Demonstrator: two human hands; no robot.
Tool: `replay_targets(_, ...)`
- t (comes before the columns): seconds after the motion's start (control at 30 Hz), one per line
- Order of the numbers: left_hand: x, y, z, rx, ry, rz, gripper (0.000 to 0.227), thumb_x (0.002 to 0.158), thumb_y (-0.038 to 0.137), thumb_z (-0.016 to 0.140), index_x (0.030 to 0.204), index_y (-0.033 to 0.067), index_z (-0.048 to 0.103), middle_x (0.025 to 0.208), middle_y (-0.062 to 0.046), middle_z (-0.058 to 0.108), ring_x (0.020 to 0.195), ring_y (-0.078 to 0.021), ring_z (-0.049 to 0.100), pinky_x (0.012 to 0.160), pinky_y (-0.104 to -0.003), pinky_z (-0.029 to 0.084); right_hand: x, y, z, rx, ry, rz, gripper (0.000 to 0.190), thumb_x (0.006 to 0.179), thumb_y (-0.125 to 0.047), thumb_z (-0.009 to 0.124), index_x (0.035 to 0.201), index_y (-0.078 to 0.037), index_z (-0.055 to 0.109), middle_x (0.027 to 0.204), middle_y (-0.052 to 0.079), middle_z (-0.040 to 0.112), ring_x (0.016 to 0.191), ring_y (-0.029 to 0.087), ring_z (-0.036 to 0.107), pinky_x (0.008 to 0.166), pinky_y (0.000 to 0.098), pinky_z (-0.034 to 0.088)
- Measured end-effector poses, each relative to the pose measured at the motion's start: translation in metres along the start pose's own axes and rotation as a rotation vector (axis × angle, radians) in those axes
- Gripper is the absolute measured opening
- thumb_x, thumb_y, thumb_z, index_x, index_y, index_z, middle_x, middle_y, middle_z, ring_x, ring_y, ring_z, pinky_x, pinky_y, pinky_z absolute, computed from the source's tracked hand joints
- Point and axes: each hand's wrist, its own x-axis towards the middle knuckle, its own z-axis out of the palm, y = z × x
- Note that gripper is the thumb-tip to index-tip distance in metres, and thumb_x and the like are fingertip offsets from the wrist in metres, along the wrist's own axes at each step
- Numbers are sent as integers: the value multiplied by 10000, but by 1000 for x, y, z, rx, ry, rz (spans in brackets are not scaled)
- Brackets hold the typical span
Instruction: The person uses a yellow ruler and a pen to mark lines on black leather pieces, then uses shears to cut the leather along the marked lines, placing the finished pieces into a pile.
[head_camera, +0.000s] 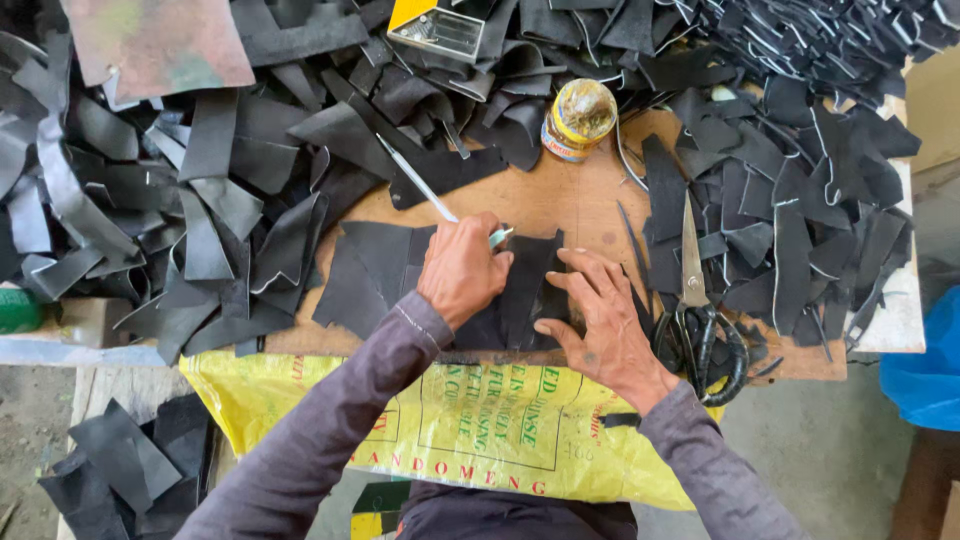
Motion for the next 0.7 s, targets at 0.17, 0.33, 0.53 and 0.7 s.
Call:
replay_targets(0.17, -12, 6, 1, 4, 216, 158, 263, 764, 148, 778, 967, 1, 699, 811, -228, 696, 782, -463, 637, 702, -546, 480, 3, -2, -1, -41, -26, -4, 652, 717, -202, 821, 1320, -59, 620, 1410, 175, 535, 1329, 402, 469, 1115, 498, 376)
replay_targets(0.33, -21, 7, -3, -54, 59, 73, 233, 798, 153, 782, 996, 42, 733, 846, -208, 719, 825, -419, 677, 749, -494, 516, 5, -3, -3, -39, -29, 8, 639, 736, -195, 813, 1329, -67, 613, 1413, 177, 528, 1335, 402, 461, 1115, 496, 367)
replay_targets(0.53, -18, 26, -18, -120, 122, 58, 252, 774, 137, 797, 1004, 43, 759, 837, -209, 730, 780, -378, 725, 700, -425, 558, 4, -5, -2, -40, 0, 5, 642, 713, -192, 811, 1303, -41, 609, 1401, 172, 527, 1341, 400, 456, 1128, 499, 358)
replay_targets(0.7, 2, 68, -55, -185, 25, -149, 169, 810, 147, 784, 919, 23, 749, 700, -163, 707, 634, -265, 693, 616, -346, 544, -1, -2, -4, -8, 5, 12, 594, 734, -202, 819, 1241, 7, 592, 1406, 185, 521, 1346, 418, 442, 1128, 493, 365)
